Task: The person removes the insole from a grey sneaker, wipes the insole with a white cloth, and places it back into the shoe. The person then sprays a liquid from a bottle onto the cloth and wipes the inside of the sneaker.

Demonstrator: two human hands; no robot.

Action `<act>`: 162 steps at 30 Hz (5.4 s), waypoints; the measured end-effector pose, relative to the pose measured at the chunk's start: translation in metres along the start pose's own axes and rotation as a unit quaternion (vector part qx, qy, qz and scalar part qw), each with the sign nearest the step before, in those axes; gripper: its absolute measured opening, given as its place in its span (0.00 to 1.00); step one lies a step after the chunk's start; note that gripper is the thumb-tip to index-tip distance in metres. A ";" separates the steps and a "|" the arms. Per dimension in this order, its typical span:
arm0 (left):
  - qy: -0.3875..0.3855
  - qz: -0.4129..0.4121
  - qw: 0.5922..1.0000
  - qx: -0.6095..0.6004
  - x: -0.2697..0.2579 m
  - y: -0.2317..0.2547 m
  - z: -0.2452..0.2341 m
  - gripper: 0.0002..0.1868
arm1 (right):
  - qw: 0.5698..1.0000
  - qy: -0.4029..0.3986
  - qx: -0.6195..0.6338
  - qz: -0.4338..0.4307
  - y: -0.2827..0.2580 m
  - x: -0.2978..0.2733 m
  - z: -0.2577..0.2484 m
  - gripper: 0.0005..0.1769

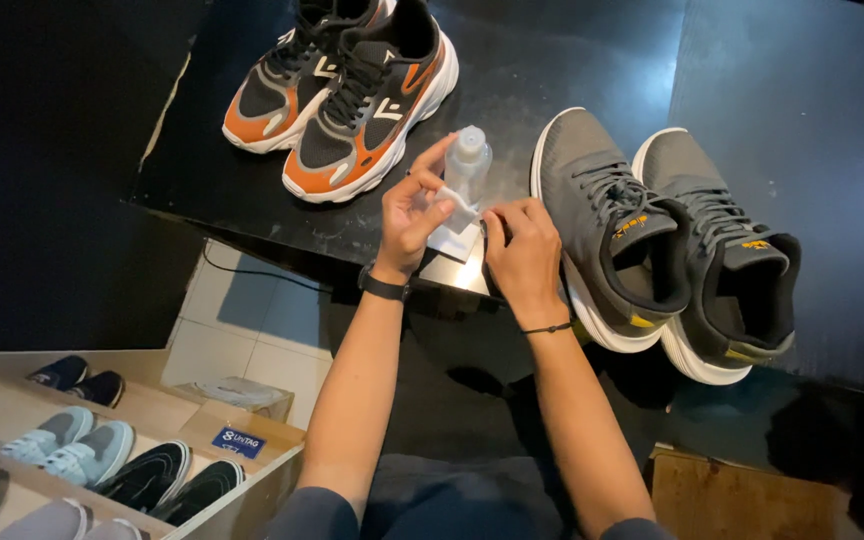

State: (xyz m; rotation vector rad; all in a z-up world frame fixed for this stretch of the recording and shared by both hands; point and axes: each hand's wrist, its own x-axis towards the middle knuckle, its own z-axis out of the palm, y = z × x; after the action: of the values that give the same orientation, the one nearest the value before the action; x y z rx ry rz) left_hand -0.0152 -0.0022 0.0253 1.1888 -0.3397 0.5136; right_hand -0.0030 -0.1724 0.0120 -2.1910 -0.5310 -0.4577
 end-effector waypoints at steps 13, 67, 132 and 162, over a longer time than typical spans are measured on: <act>0.382 -0.098 0.919 0.018 -0.076 0.028 0.017 0.10 | 0.979 -0.049 0.196 -0.010 -0.036 0.045 -0.012 0.49; 0.195 -0.365 0.907 -0.075 -0.246 0.097 0.121 0.24 | 0.985 -0.121 -0.125 -0.004 -0.065 -0.233 -0.179 0.37; 0.161 -0.435 0.885 -0.037 -0.237 0.100 0.128 0.23 | 0.957 -0.154 -0.244 -0.032 -0.063 -0.239 -0.190 0.35; 0.309 -0.313 0.889 -0.126 -0.202 0.097 0.074 0.17 | 0.992 -0.018 0.125 0.031 -0.071 -0.125 -0.122 0.32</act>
State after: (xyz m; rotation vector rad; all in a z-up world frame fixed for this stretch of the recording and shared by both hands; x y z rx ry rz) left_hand -0.2360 -0.0846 0.0242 0.7622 0.5087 0.2413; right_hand -0.1627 -0.2548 0.0698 -1.9725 -0.5086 -0.3022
